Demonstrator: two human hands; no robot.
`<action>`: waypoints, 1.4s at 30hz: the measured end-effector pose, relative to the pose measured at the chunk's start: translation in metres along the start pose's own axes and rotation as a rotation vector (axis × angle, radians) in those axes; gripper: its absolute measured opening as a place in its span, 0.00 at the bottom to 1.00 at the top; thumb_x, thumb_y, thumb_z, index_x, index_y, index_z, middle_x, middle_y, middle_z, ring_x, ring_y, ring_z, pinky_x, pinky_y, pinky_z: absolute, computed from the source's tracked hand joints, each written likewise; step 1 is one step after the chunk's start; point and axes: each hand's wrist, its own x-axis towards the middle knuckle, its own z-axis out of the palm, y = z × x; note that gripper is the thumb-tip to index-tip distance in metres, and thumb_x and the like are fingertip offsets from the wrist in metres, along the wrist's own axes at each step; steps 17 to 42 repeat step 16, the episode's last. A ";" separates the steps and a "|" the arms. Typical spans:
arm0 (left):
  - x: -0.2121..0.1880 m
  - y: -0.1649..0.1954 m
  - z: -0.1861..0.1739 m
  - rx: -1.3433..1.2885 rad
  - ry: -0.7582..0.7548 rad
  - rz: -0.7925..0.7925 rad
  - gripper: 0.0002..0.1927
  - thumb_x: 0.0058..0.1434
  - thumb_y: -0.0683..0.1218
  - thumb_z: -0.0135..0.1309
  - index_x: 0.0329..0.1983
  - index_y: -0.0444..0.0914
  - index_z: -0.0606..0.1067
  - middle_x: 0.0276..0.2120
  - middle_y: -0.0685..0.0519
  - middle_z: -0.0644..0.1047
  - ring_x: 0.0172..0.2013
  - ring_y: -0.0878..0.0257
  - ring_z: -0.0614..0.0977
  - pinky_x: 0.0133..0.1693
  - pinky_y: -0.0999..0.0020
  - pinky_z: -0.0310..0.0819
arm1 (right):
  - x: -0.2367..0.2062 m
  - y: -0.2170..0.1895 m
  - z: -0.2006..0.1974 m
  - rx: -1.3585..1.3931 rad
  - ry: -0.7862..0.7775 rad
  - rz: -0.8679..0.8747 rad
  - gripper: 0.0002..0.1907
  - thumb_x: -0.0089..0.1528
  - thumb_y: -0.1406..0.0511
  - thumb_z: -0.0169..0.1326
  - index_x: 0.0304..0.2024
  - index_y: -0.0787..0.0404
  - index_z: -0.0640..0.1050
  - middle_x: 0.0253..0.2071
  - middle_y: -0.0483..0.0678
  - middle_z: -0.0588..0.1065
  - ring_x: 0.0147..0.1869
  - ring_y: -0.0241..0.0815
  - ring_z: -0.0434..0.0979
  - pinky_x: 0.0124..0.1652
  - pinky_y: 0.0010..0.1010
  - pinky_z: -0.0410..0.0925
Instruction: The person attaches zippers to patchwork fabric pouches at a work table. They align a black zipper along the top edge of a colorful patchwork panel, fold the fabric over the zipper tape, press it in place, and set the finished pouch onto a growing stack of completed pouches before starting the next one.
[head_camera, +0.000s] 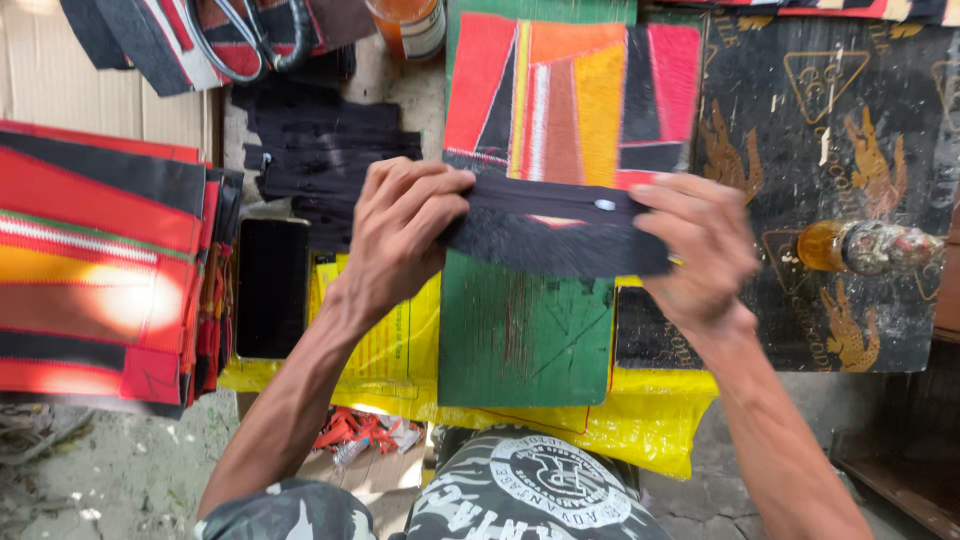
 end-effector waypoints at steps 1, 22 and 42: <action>-0.009 -0.006 0.011 0.016 -0.039 -0.031 0.20 0.43 0.33 0.59 0.42 0.34 0.74 0.50 0.47 0.80 0.54 0.48 0.79 0.54 0.51 0.70 | -0.009 0.005 0.016 -0.011 -0.077 0.018 0.16 0.51 0.78 0.57 0.42 0.66 0.77 0.53 0.52 0.79 0.60 0.57 0.79 0.59 0.46 0.71; 0.020 -0.029 0.120 -0.217 -0.323 -0.586 0.11 0.56 0.47 0.65 0.32 0.36 0.77 0.33 0.45 0.78 0.40 0.47 0.80 0.40 0.53 0.70 | 0.019 0.045 0.087 0.251 -0.362 0.624 0.11 0.54 0.69 0.69 0.33 0.64 0.79 0.31 0.47 0.76 0.34 0.38 0.75 0.36 0.31 0.69; 0.020 -0.029 0.120 -0.217 -0.323 -0.586 0.11 0.56 0.47 0.65 0.32 0.36 0.77 0.33 0.45 0.78 0.40 0.47 0.80 0.40 0.53 0.70 | 0.019 0.045 0.087 0.251 -0.362 0.624 0.11 0.54 0.69 0.69 0.33 0.64 0.79 0.31 0.47 0.76 0.34 0.38 0.75 0.36 0.31 0.69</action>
